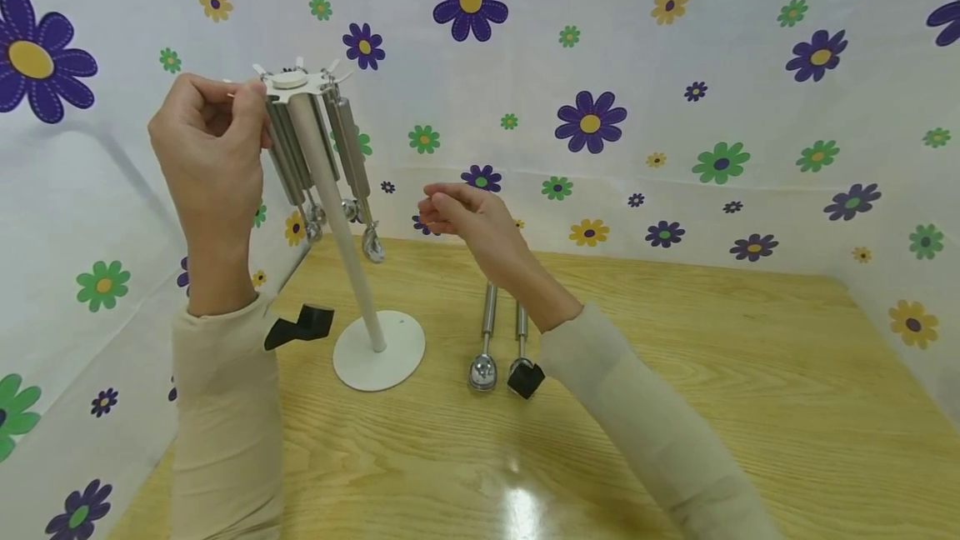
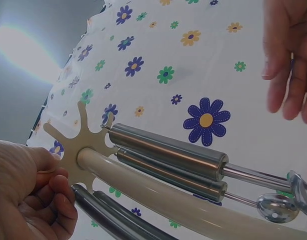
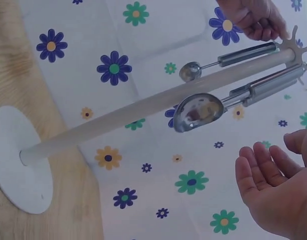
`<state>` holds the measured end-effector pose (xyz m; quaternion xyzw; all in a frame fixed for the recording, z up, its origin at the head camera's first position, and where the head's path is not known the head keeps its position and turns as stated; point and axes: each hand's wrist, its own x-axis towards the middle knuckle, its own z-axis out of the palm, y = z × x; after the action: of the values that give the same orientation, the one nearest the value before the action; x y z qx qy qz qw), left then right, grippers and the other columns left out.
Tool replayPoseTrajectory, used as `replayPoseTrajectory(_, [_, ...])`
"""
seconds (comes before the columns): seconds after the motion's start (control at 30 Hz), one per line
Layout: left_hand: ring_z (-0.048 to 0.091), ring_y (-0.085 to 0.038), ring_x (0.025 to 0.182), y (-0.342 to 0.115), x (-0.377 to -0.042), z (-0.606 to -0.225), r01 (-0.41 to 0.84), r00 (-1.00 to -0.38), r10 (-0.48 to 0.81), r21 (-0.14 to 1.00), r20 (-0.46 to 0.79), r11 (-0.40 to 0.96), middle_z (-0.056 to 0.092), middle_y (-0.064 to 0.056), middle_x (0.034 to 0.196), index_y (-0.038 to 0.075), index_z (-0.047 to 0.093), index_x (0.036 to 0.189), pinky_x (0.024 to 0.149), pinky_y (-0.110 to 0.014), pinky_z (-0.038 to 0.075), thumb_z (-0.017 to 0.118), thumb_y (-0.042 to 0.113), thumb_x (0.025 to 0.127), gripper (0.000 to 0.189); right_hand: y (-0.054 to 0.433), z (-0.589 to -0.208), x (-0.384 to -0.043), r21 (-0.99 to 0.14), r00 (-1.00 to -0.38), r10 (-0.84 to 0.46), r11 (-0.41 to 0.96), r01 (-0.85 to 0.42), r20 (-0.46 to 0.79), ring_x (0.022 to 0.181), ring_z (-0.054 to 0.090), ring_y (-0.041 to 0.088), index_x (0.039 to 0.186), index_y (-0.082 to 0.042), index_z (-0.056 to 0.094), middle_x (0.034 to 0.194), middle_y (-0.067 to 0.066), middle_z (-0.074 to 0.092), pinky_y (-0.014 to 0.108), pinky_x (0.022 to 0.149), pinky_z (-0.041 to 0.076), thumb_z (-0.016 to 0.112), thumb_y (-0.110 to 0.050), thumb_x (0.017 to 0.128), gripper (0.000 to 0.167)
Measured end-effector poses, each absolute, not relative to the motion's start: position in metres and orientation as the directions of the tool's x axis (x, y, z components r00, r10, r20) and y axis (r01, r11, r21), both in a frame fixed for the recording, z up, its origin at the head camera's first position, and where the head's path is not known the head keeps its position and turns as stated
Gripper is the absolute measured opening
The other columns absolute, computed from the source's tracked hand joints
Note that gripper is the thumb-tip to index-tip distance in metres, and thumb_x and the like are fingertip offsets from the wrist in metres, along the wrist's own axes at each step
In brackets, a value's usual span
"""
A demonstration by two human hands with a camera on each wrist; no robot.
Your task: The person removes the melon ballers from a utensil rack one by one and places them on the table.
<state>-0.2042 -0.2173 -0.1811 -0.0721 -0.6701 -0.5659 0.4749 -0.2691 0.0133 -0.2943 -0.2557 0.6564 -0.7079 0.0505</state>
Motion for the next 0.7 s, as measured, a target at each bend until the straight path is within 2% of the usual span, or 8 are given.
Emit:
replayPoseTrajectory(0.2, [0.053, -0.009, 0.060, -0.218, -0.205, -0.182, 0.629, -0.538, -0.443, 0.691, 0.717, 0.355, 0.062, 0.003, 0.074, 0.012, 0.065, 0.087, 0.062, -0.020, 0.044, 0.065, 0.010, 0.099, 0.012, -0.003, -0.272, -0.269, -0.934, -0.846, -0.409, -0.246, -0.259, 0.342, 0.116, 0.067, 0.027, 0.139, 0.001, 0.058, 0.125, 0.017, 0.067, 0.031, 0.102, 0.053, 0.050, -0.015, 0.110, 0.033])
replayPoseTrajectory(0.5, [0.053, -0.009, 0.061, -0.220, -0.206, -0.182, 0.621, -0.539, -0.446, 0.695, 0.715, 0.364, 0.062, 0.003, 0.074, 0.014, 0.064, 0.088, 0.062, -0.020, 0.045, 0.065, 0.011, 0.099, 0.012, -0.024, -0.253, -0.273, -0.886, -0.822, -0.416, -0.412, -0.210, 0.388, 0.121, 0.065, 0.029, 0.141, 0.007, 0.053, 0.132, 0.028, 0.060, 0.033, 0.107, 0.050, 0.047, -0.007, 0.110, 0.035])
replayPoseTrajectory(0.7, [0.053, -0.009, 0.062, -0.221, -0.208, -0.183, 0.622, -0.539, -0.443, 0.694, 0.716, 0.364, 0.062, 0.003, 0.075, 0.013, 0.065, 0.088, 0.063, -0.020, 0.045, 0.066, 0.011, 0.099, 0.011, -0.038, -0.248, -0.273, -0.865, -0.815, -0.417, -0.465, -0.189, 0.403, 0.116, 0.066, 0.030, 0.140, 0.010, 0.053, 0.125, 0.023, 0.063, 0.035, 0.106, 0.051, 0.048, -0.002, 0.109, 0.034])
